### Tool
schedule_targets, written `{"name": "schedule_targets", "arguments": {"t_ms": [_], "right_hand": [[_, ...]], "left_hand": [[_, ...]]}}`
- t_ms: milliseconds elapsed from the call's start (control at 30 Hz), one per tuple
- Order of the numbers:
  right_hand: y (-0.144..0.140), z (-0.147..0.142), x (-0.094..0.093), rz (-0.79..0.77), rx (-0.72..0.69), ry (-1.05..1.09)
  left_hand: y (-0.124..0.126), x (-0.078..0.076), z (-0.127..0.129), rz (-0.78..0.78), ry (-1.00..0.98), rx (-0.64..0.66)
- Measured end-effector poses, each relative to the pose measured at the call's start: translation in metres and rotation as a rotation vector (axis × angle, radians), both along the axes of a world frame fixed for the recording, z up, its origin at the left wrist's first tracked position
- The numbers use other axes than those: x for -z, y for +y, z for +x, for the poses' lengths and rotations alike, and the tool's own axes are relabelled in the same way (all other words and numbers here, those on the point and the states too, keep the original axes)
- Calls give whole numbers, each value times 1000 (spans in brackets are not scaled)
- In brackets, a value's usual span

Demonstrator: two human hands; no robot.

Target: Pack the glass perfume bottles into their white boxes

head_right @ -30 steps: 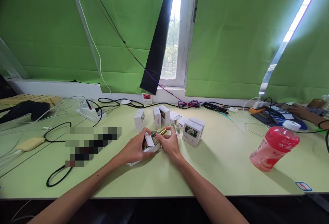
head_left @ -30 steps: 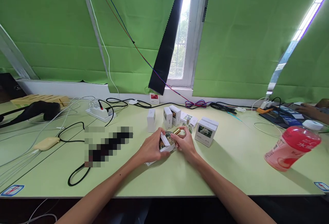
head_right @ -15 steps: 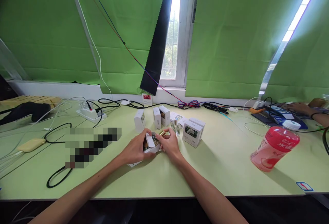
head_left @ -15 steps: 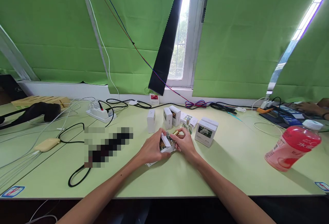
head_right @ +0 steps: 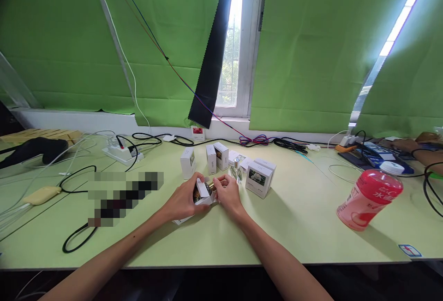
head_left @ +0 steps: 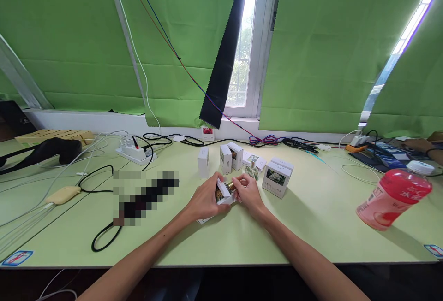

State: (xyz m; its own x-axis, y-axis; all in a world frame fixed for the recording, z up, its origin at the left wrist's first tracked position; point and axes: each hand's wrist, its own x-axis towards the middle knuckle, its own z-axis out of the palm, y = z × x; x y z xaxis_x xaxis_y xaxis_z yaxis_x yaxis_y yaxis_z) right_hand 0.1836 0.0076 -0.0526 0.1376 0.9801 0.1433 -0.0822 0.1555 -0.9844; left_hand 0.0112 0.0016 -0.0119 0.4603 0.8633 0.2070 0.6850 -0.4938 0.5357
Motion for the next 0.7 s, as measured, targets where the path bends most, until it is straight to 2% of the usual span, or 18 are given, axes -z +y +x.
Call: {"name": "schedule_targets", "arguments": {"t_ms": [233, 700], "right_hand": [[-5, -3, -1, 29, -75, -80], [-9, -4, -6, 37, -110, 14]], "left_hand": [[0, 1, 1, 4, -14, -9], [-1, 1, 1, -5, -52, 4]]}}
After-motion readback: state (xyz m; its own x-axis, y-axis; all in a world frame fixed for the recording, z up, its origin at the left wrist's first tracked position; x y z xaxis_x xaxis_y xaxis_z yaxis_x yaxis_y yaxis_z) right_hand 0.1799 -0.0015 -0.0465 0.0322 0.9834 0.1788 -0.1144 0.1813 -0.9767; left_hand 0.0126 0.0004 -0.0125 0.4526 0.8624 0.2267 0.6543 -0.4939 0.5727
